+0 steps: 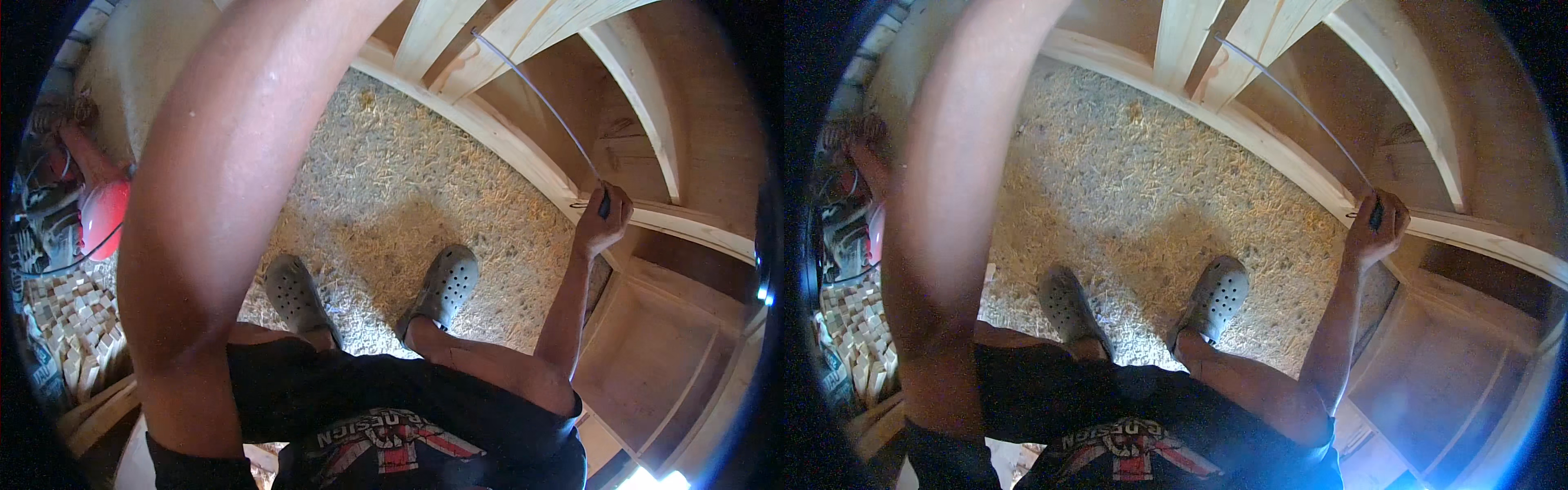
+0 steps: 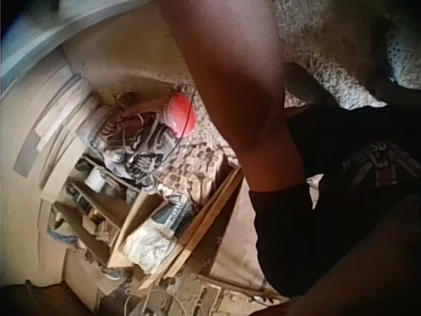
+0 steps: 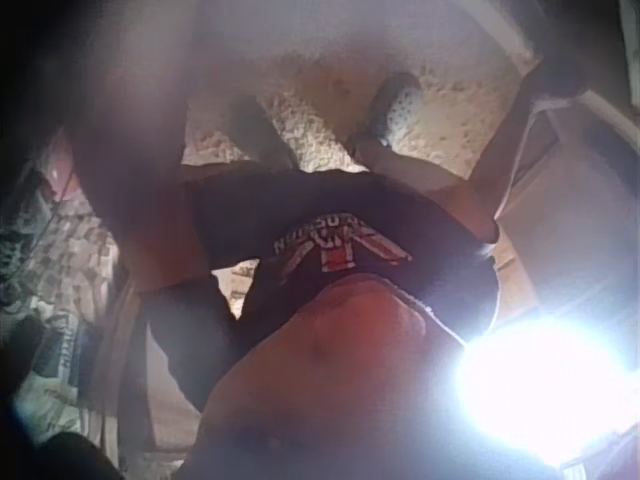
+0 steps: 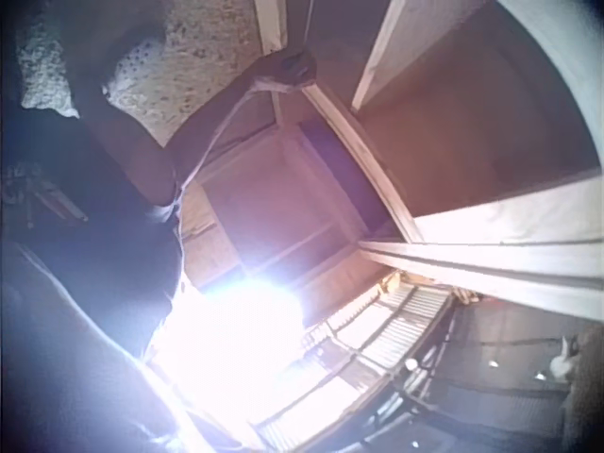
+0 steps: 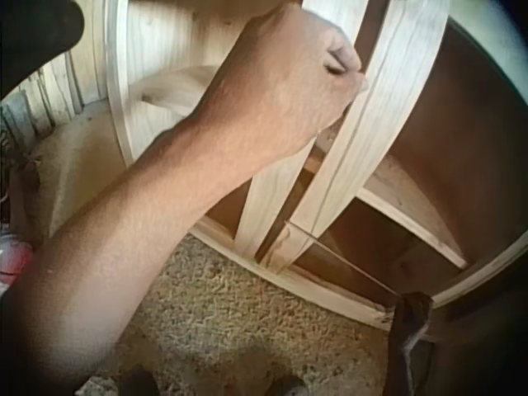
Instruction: Building and assembling wooden cabinets and furniture components in a workshop.
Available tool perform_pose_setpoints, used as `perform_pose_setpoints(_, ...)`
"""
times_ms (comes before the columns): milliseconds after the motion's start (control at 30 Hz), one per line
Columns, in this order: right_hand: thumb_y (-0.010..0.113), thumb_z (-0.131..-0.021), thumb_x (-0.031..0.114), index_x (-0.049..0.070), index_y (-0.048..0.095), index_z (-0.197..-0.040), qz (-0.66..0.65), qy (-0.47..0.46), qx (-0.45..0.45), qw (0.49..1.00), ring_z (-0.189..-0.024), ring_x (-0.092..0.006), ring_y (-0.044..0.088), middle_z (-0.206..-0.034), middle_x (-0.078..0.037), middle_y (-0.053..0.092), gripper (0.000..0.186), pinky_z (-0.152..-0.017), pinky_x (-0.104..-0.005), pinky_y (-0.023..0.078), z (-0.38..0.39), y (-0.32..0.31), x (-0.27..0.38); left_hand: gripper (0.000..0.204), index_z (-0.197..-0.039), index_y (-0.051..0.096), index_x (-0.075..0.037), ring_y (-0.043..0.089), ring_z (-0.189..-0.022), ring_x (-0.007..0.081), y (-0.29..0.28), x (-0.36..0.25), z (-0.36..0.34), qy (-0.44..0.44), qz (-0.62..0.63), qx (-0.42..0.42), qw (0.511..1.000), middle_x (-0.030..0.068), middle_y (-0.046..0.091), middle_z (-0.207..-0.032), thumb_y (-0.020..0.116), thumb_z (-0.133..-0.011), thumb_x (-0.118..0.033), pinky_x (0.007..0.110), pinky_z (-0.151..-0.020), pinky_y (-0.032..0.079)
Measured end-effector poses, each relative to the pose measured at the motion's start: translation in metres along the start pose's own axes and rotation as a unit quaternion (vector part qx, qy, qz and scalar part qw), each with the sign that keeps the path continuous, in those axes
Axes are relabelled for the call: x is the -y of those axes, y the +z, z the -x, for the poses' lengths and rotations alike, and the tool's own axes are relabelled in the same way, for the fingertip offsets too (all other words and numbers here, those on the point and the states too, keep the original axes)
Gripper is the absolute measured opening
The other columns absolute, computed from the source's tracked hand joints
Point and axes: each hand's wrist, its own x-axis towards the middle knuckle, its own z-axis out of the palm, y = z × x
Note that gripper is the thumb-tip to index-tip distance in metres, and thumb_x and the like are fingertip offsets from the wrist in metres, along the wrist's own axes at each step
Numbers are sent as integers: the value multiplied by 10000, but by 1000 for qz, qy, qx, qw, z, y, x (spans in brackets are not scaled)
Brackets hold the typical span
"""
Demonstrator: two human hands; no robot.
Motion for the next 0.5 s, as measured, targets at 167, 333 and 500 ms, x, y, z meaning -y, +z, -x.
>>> perform_pose_setpoints(167,770,-884,55,27,755,-968,5,-30,16,999,-935,-320,682,-1005,-133,704,89,-813,-435,567,6,15,-3,178,-1047,750,12,736,-782,170,4,-39,66,19,54,182,982,144,781,-1007,738,-960,-143,299,-677,613)
perform_pose_setpoints(333,770,-882,51,13,752,-969,3,-42,18,999,-905,-310,691,-974,-135,717,96,-800,-424,571,-2,23,-8,184,-1054,750,11,734,-787,164,15,-44,105,12,84,273,958,140,781,-1008,736,-963,-148,297,-681,610)
perform_pose_setpoints(500,768,-890,47,10,753,-987,3,-53,20,998,-902,-294,694,-992,-138,725,105,-786,-407,578,-4,27,-14,191,-1062,749,11,732,-792,159,23,-36,125,1,92,293,952,136,780,-1009,733,-967,-154,294,-685,606)
